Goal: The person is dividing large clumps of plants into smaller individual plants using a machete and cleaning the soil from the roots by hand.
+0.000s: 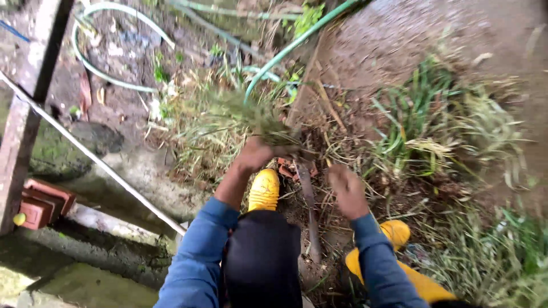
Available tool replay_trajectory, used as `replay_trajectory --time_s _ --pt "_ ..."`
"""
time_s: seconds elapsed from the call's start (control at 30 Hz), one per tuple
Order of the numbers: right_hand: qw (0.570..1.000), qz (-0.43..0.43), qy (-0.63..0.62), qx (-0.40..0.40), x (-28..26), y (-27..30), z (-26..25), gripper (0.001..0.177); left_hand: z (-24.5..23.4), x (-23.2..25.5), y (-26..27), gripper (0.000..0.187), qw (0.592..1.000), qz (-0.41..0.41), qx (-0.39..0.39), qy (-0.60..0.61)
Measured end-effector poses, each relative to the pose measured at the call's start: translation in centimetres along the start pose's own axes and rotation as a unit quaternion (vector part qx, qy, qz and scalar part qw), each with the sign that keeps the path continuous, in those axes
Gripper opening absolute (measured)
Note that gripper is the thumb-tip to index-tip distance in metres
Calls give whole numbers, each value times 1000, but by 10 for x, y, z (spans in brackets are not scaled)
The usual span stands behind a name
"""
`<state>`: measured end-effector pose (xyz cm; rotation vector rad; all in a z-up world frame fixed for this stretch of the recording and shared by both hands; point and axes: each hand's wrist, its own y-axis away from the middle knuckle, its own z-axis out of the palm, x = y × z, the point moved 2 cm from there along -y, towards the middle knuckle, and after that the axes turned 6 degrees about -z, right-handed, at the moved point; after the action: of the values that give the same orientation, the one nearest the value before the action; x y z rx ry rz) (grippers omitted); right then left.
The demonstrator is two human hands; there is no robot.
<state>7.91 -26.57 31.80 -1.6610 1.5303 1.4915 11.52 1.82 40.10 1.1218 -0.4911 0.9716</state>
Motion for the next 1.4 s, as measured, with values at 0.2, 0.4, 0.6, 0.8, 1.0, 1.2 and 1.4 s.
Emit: replay_trajectory --time_s 0.2,0.4,0.6,0.8,1.0,1.2,1.4 --pt "989 -126 66 -37 -193 35 -55 58 88 21 -3 88 953 90 -91 -274" --pt "955 -181 -176 154 -144 50 -87 43 128 60 33 93 962 100 -253 31" --pt "933 -229 -205 188 -143 46 -75 45 181 18 58 26 970 226 -57 -71" --pt "935 -182 -203 229 -160 45 -94 34 177 -29 4 20 946 318 19 -58" --pt "918 -182 -263 234 -149 29 -105 35 198 -9 -4 11 921 380 -23 -79" --pt "935 -172 -204 233 -137 12 -96 27 204 -5 -14 33 902 406 53 -136" --pt "929 -110 -290 201 -180 35 -100 57 202 13 1 20 926 349 41 -135"
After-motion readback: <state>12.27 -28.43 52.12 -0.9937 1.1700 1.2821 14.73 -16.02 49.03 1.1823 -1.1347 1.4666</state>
